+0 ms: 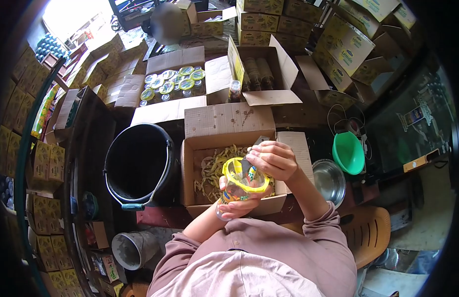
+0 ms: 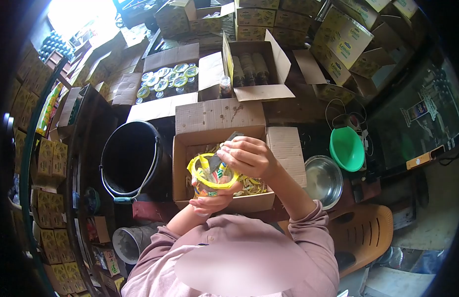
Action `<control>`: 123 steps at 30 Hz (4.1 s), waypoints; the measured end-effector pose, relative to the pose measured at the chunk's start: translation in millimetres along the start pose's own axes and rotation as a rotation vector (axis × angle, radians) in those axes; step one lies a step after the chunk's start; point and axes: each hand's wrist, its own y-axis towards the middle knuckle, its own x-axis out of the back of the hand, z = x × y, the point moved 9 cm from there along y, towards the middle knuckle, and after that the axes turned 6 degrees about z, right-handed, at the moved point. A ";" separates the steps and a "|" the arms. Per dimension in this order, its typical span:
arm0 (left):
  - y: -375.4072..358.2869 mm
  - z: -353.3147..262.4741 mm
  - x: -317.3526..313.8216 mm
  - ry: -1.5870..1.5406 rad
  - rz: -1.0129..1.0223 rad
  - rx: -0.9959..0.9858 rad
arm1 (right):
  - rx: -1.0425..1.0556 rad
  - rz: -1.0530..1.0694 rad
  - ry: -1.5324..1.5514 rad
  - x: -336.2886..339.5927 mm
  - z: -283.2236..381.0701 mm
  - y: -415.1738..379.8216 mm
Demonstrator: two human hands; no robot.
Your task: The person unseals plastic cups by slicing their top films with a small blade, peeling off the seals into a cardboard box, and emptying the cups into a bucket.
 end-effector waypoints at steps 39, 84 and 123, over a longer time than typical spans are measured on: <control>-33.9 -74.9 -101.9 3.135 -1.421 0.593 | -0.277 0.474 -0.176 -48.2 1.8 -0.1; -36.5 -53.6 -105.8 2.907 -1.516 -0.264 | -0.742 -0.359 0.053 -0.2 3.2 -27.6; -51.9 -49.7 -81.0 2.389 -1.239 -0.438 | -0.737 -0.423 0.052 11.8 25.5 -26.6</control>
